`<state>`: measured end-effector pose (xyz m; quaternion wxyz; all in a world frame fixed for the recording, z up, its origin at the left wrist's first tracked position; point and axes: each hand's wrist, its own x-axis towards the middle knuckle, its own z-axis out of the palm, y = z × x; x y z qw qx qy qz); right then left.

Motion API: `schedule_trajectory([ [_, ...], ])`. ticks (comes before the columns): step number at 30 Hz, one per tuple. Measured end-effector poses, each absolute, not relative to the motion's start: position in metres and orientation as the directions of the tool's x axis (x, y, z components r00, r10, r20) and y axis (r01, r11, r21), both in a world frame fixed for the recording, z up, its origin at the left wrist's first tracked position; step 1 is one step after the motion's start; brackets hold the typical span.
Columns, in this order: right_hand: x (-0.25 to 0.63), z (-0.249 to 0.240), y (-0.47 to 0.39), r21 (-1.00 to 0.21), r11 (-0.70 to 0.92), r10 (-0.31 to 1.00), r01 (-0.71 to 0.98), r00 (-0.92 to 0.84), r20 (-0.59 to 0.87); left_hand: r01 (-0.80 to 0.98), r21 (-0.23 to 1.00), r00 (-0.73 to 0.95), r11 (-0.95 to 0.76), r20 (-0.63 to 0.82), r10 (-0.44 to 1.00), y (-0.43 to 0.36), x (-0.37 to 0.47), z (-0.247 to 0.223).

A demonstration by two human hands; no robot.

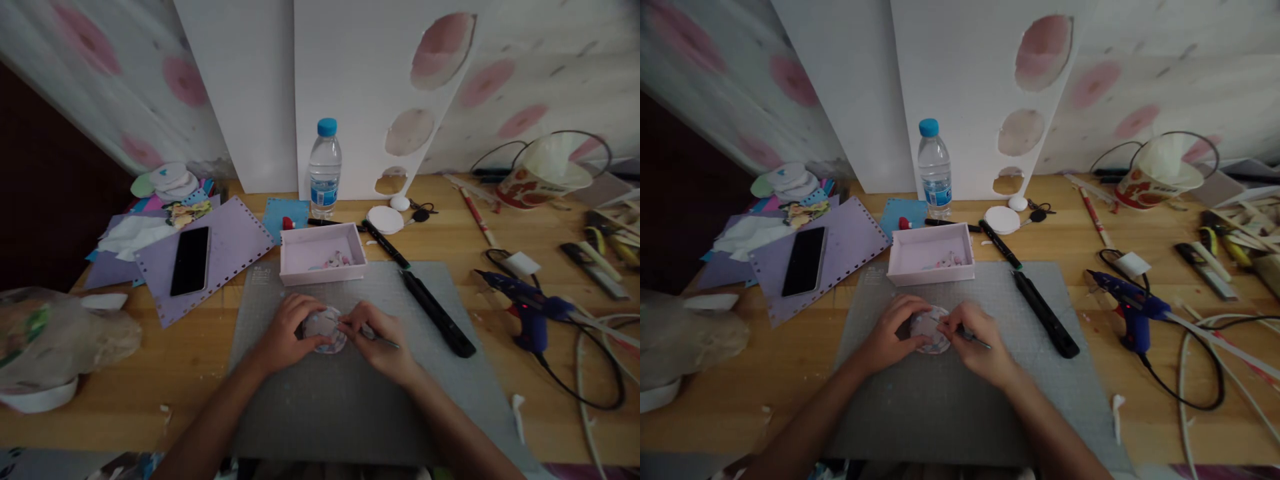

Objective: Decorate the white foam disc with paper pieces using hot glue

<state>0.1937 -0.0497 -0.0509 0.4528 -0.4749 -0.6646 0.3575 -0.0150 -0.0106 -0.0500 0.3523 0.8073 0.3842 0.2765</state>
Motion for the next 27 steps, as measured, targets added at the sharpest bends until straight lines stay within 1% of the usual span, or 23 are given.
schedule_trajectory([
  [3,0.1935,-0.0508,-0.0491,-0.9,0.292,0.955,0.325,-0.148,0.256,0.421,0.782,0.56,-0.459,0.174,0.81,-0.0107,-0.0148,-0.0496],
  [15,0.1928,-0.0508,-0.0499,-0.912,0.286,0.956,0.293,-0.148,0.253,0.414,0.78,0.562,-0.47,0.186,0.806,-0.0104,-0.0149,-0.0517],
  [22,0.192,-0.0486,-0.0484,-0.883,0.306,0.95,0.355,-0.169,0.262,0.405,0.778,0.563,-0.481,0.202,0.801,-0.01,-0.0146,-0.0517],
  [27,0.1917,-0.0501,-0.0472,-0.881,0.325,0.943,0.344,-0.182,0.277,0.391,0.776,0.564,-0.495,0.224,0.795,-0.0097,-0.0152,-0.0555],
])
